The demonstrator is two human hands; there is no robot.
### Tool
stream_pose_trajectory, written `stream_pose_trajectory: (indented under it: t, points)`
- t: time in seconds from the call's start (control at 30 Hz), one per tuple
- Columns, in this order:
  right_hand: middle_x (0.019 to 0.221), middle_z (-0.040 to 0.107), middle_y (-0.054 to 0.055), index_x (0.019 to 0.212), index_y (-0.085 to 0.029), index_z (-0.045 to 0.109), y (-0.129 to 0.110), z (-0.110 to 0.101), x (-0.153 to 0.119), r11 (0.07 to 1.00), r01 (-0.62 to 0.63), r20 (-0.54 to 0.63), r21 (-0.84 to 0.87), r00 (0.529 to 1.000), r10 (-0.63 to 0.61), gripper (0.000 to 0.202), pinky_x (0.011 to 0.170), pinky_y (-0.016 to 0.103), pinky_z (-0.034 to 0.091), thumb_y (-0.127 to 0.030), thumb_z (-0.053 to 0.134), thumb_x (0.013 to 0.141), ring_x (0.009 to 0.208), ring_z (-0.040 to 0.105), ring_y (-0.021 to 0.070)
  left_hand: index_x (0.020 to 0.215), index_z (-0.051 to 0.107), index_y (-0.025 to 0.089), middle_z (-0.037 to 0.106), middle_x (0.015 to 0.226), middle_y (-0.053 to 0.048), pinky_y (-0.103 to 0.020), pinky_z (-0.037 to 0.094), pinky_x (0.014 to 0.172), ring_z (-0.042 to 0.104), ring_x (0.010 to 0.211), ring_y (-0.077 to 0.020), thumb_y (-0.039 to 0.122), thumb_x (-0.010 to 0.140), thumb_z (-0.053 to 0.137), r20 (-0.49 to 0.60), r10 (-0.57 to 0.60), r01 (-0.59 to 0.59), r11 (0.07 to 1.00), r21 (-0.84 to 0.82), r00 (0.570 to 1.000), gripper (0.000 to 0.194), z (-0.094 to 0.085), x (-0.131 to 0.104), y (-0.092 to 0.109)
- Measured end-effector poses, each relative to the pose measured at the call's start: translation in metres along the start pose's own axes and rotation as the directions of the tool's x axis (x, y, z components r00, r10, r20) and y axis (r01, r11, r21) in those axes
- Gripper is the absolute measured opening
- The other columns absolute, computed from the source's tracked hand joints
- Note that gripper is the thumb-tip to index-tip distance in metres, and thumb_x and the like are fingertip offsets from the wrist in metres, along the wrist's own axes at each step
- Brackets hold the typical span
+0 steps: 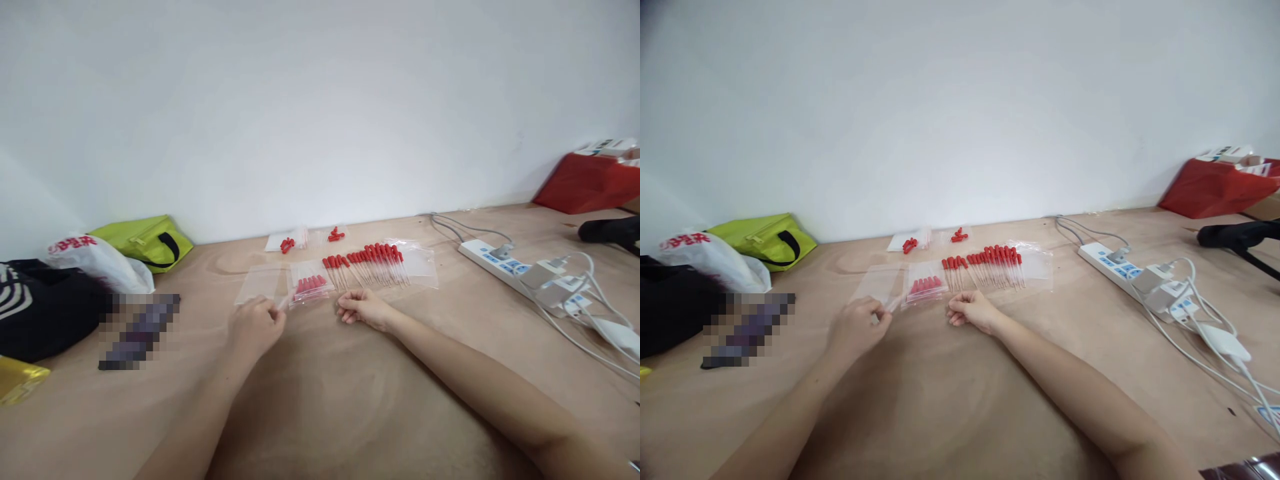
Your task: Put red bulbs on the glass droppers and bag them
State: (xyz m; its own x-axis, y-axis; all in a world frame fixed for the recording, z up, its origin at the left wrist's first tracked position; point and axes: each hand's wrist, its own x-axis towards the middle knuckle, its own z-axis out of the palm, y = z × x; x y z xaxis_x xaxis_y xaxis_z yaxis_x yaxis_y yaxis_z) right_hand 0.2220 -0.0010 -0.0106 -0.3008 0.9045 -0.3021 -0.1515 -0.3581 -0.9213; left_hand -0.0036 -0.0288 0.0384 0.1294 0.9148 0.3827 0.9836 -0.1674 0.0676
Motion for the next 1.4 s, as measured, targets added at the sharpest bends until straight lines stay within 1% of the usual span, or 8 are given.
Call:
stream_pose_trajectory:
  t: [0.13, 0.27, 0.4, 0.63, 0.93, 1.03, 1.17, 1.4]
  points:
    - [0.058, 0.058, -0.001, 0.068, -0.015, 0.055, 0.01, -0.025, -0.008, 0.93, 0.202, -0.066, -0.308, 0.97, -0.232, 0.012, 0.041, 0.018, 0.039, -0.026, 0.056, 0.073, 0.041, 0.048, 0.0058, 0.052, 0.053, 0.018, 0.057, 0.057, 0.001, -0.025, 0.036, 0.055, 0.053, 0.056, -0.0138, 0.018, 0.067, 0.051, 0.279, 0.151, -0.068, 0.956, -0.286, 0.948, 0.015, -0.003, -0.024, 0.047]
    - [0.063, 0.06, 0.001, 0.069, -0.015, 0.059, 0.005, -0.042, -0.004, 0.652, 0.265, -0.144, -0.711, 0.852, -0.503, 0.009, 0.053, 0.023, 0.041, -0.021, 0.052, 0.072, 0.053, 0.052, 0.0106, 0.052, 0.054, 0.018, 0.057, 0.057, 0.0, -0.027, 0.04, 0.058, 0.053, 0.058, -0.0146, 0.033, 0.075, 0.053, 0.313, 0.295, -0.126, 0.878, -0.462, 0.903, 0.028, 0.01, -0.037, 0.071]
    - [0.081, 0.064, 0.007, 0.078, -0.015, 0.061, -0.018, -0.042, 0.012, 0.355, 0.162, -0.096, -0.921, 0.788, -0.608, 0.015, 0.071, 0.027, 0.042, -0.014, 0.047, 0.074, 0.076, 0.058, 0.0165, 0.08, 0.062, 0.018, 0.062, 0.083, -0.005, -0.031, 0.045, 0.073, 0.057, 0.079, -0.0172, 0.037, 0.081, 0.049, 0.176, 0.537, -0.32, 0.7, -0.638, 0.825, 0.023, 0.018, -0.025, 0.056]
    - [0.1, 0.06, 0.019, 0.104, -0.009, 0.053, -0.04, -0.011, 0.05, 0.232, -0.177, -0.268, -0.957, 0.845, -0.462, 0.027, 0.075, 0.033, 0.044, -0.009, 0.04, 0.079, 0.092, 0.059, 0.0248, 0.123, 0.046, 0.029, 0.041, 0.134, -0.006, -0.052, 0.021, 0.103, 0.029, 0.127, -0.0271, 0.04, 0.081, 0.051, 0.245, 0.715, -0.524, 0.663, -0.534, 0.655, 0.044, 0.026, -0.017, 0.023]
    - [0.105, 0.055, 0.027, 0.124, -0.005, 0.034, -0.042, -0.007, 0.044, 0.282, -0.116, -0.251, -0.952, 0.824, -0.508, 0.048, 0.074, 0.036, 0.045, -0.005, 0.04, 0.076, 0.095, 0.056, 0.029, 0.122, 0.048, 0.024, 0.041, 0.133, -0.01, -0.055, 0.022, 0.101, 0.03, 0.126, -0.0289, 0.039, 0.084, 0.045, 0.293, 0.516, -0.37, 0.822, -0.432, 0.805, 0.041, 0.036, -0.035, 0.052]
    - [0.083, 0.06, 0.012, 0.129, -0.01, 0.025, -0.031, -0.027, 0.027, 0.478, 0.069, -0.208, -0.876, 0.839, -0.502, 0.058, 0.066, 0.032, 0.047, -0.011, 0.044, 0.074, 0.075, 0.059, 0.0216, 0.122, 0.048, 0.023, 0.04, 0.133, -0.011, -0.056, 0.022, 0.1, 0.03, 0.126, -0.0294, 0.04, 0.085, 0.043, 0.298, 0.481, -0.34, 0.842, -0.419, 0.824, 0.042, 0.039, -0.034, 0.062]
    - [0.059, 0.045, -0.007, 0.131, -0.02, 0.008, -0.006, -0.051, 0.004, 0.863, 0.306, -0.255, -0.403, 0.868, -0.427, 0.068, 0.044, 0.024, 0.044, -0.024, 0.044, 0.073, 0.045, 0.048, 0.0104, 0.123, 0.046, 0.022, 0.039, 0.133, -0.013, -0.057, 0.023, 0.099, 0.03, 0.125, -0.031, 0.044, 0.084, 0.043, 0.277, 0.468, -0.322, 0.838, -0.441, 0.839, 0.045, 0.042, -0.028, 0.07]
    - [0.065, 0.045, -0.009, 0.124, -0.024, 0.012, 0.01, -0.056, -0.013, 0.909, 0.387, -0.362, -0.152, 0.834, -0.416, 0.072, 0.046, 0.024, 0.048, -0.03, 0.054, 0.065, 0.046, 0.049, 0.007, 0.118, 0.051, 0.025, 0.046, 0.126, -0.009, -0.047, 0.035, 0.094, 0.042, 0.116, -0.0279, 0.04, 0.078, 0.055, 0.139, 0.559, -0.442, 0.764, -0.471, 0.818, 0.042, 0.037, -0.016, 0.051]
